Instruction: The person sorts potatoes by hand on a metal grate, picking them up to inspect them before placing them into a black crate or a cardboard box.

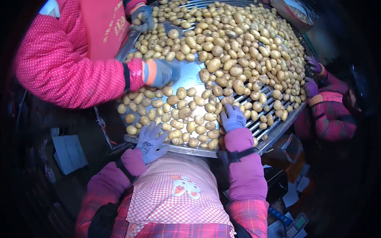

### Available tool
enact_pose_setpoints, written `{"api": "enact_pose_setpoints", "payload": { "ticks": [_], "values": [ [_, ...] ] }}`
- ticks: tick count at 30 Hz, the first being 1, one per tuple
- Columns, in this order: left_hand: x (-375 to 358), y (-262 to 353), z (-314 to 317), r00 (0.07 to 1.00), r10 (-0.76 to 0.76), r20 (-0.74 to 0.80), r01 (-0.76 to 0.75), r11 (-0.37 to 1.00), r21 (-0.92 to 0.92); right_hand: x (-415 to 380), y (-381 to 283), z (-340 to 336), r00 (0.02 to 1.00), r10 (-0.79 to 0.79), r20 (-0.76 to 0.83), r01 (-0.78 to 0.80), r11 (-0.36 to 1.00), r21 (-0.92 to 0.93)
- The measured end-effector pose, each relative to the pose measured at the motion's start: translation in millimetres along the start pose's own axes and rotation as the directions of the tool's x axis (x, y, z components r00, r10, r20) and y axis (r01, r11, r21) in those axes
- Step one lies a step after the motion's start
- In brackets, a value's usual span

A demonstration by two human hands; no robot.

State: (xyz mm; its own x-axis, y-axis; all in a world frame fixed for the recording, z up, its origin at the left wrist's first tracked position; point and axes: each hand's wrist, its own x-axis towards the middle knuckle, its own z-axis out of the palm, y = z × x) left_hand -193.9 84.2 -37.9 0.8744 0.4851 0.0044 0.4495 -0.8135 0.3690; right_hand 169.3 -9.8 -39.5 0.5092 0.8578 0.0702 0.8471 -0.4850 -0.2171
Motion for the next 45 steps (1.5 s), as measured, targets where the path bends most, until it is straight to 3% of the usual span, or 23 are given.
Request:
{"api": "enact_pose_setpoints", "payload": {
  "ticks": [2,7,8,10,16,17,21,23,26,28,30,32,34,35,36,38,39,40,41,42,43,44,45],
  "values": [
    [0.9,1.9,-3.4,1.0,-0.015,0.01,0.015,1.0,-0.016,16.6,-28.6,-15.4,0.971,0.193,0.142,-0.171,0.973,-0.155],
    [-0.2,2.0,-12.1,1.0,0.001,-0.023,-0.001,1.0,-0.021,26.3,-20.1,-31.2,0.865,0.323,0.384,-0.327,0.943,-0.056],
    [-0.6,1.7,-9.7,1.0,0.01,-0.023,-0.011,1.0,-0.007,26.2,-16.3,-26.0,0.81,0.392,0.435,-0.367,0.919,-0.145],
    [-2.0,-1.2,-4.1,0.999,0.002,-0.052,-0.002,1.0,-0.002,17.4,-10.4,-21.0,0.833,0.348,0.431,-0.384,0.923,-0.004],
    [3.8,-10.6,-9.8,0.982,-0.023,-0.187,0.006,0.996,-0.093,7.7,10.7,-4.1,0.874,0.314,0.369,-0.377,0.919,0.111],
    [9.9,-16.0,-25.6,0.946,-0.049,-0.321,0.043,0.999,-0.027,7.7,9.2,-7.7,0.866,0.323,0.381,-0.401,0.905,0.144],
    [50.8,-62.2,-45.9,0.859,-0.19,-0.475,0.224,0.975,0.014,8.0,10.7,-14.1,0.836,0.339,0.432,-0.449,0.875,0.183],
    [76.7,-84.8,-33.2,0.948,-0.269,-0.169,0.282,0.958,0.054,9.6,-0.2,-16.2,0.846,0.385,0.369,-0.453,0.884,0.115],
    [118.3,-92.4,-11.6,0.938,-0.342,-0.061,0.346,0.907,0.242,6.6,4.9,-11.7,0.846,0.376,0.379,-0.451,0.883,0.131],
    [132.0,-97.1,-13.3,0.956,-0.293,0.02,0.283,0.936,0.21,0.2,17.7,-6.6,0.889,0.345,0.301,-0.423,0.87,0.253],
    [133.8,-87.4,-41.4,0.858,-0.504,0.104,0.51,0.859,-0.046,-3.6,40.1,3.2,0.891,0.36,0.278,-0.454,0.727,0.515],
    [129.7,-93.1,-41.4,0.871,-0.486,0.072,0.491,0.869,-0.068,-16.7,41.0,-18.9,0.891,0.29,0.348,-0.435,0.333,0.837],
    [132.8,-101.7,-36.6,0.827,-0.502,0.252,0.549,0.818,-0.17,-34.9,19.2,-48.2,0.894,0.359,0.268,-0.362,0.225,0.905],
    [133.1,-91.8,-56.0,0.776,-0.516,0.364,0.621,0.727,-0.293,-40.3,9.2,-60.3,0.855,0.368,0.366,-0.342,-0.131,0.931],
    [135.5,-97.1,-45.4,0.774,-0.518,0.364,0.622,0.728,-0.288,-43.9,4.6,-65.2,0.821,0.336,0.461,-0.278,-0.469,0.838],
    [137.6,-109.1,-31.8,0.805,-0.518,0.288,0.567,0.815,-0.119,-50.2,4.1,-55.7,0.845,0.228,0.483,-0.298,-0.549,0.781],
    [135.0,-110.6,-31.3,0.801,-0.527,0.285,0.574,0.811,-0.114,-55.0,6.4,-38.4,0.91,0.18,0.373,-0.263,-0.445,0.856],
    [132.9,-97.4,-45.4,0.79,-0.486,0.373,0.606,0.707,-0.363,-57.0,9.0,-22.5,0.957,0.118,0.263,-0.21,-0.338,0.917],
    [131.6,-83.7,-59.5,0.789,-0.422,0.447,0.615,0.539,-0.576,-54.7,12.9,-9.3,0.958,0.129,0.255,-0.258,0.011,0.966],
    [126.3,-69.2,-71.0,0.802,-0.358,0.478,0.59,0.352,-0.726,-49.8,-7.6,-21.5,0.957,0.126,0.261,-0.264,0.007,0.965],
    [119.9,-53.6,-76.0,0.821,-0.291,0.491,0.544,0.137,-0.828,-38.4,-53.3,-55.2,0.899,0.12,0.421,-0.413,-0.084,0.907],
    [113.2,-33.2,-71.1,0.884,-0.254,0.392,0.397,-0.034,-0.917,-26.6,-96.4,-91.1,0.816,0.096,0.569,-0.55,-0.171,0.817],
    [106.6,-12.2,-62.7,0.931,-0.242,0.273,0.226,-0.206,-0.952,-17.5,-127.8,-122.6,0.804,0.078,0.589,-0.592,0.025,0.805]
  ]
}}
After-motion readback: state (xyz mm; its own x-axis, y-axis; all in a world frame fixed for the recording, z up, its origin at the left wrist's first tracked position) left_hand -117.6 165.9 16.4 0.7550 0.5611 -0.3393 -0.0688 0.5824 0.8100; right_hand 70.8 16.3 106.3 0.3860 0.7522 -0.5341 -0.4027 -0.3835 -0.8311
